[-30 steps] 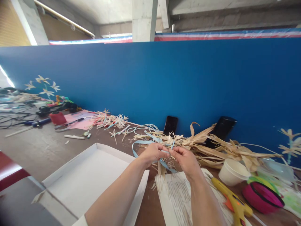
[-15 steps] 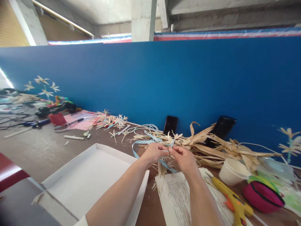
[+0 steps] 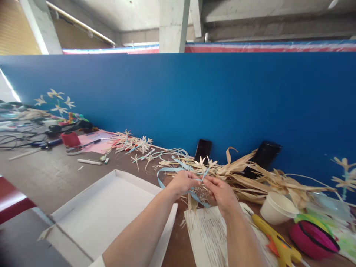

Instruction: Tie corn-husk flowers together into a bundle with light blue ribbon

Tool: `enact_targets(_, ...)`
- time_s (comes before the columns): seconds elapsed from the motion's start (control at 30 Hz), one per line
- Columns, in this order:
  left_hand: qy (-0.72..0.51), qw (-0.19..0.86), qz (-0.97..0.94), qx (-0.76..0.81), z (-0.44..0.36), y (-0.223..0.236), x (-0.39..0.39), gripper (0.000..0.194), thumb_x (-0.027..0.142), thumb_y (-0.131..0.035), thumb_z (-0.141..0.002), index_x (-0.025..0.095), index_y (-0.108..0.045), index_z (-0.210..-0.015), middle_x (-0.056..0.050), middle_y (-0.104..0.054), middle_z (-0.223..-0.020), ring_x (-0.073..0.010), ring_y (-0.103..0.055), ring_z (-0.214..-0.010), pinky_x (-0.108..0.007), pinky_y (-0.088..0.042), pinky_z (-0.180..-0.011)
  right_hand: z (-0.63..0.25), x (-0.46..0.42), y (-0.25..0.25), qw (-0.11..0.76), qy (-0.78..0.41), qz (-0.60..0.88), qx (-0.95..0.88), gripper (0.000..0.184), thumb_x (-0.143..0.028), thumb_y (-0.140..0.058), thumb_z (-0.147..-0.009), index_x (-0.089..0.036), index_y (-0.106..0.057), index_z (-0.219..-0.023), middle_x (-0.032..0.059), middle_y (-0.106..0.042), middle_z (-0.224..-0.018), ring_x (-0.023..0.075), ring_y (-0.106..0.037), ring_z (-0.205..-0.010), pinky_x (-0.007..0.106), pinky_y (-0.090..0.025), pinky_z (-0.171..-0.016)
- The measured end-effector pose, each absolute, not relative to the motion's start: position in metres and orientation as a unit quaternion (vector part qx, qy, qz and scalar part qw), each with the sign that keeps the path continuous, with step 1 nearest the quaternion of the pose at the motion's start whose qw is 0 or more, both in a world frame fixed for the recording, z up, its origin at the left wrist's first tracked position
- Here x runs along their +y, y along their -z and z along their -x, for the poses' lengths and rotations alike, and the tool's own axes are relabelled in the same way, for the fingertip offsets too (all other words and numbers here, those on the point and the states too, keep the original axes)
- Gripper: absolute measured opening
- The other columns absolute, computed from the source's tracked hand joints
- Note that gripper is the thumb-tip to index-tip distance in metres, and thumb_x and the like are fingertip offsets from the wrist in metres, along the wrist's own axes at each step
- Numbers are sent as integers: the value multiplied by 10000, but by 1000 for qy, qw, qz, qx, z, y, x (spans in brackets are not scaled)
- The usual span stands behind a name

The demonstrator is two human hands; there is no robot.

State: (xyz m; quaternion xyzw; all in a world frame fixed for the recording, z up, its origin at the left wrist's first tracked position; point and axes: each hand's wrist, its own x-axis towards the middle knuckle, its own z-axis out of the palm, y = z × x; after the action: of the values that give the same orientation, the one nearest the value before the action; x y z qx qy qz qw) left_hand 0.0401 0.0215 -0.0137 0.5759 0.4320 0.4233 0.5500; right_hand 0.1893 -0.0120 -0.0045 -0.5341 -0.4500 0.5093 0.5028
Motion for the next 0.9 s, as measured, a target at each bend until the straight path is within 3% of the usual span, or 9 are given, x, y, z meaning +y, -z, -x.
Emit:
enact_targets(0.43,-388,542,-616,420,-35,3,13,247,272,-663,-600,117,-699,-789,25,-519,-569,-69,-385,-519,-206,-298,-516,-193,-3,13,518,-433,550,-492,334,-425,-729,-607,-161,-630,-786,-64,-429,-473,71,-315,-445,214,-210,-428)
enact_targets(0.9,-423,477,-631,442,-43,11,18,191,256,-639,-607,124,-692,-734,10,-569,-607,-90,-453,-565,-207,-340,-544,-190,-6,8,516,-410,561,-501,306,-427,-715,-605,-164,-619,-728,-73,-420,-450,72,-300,-427,228,-185,-431)
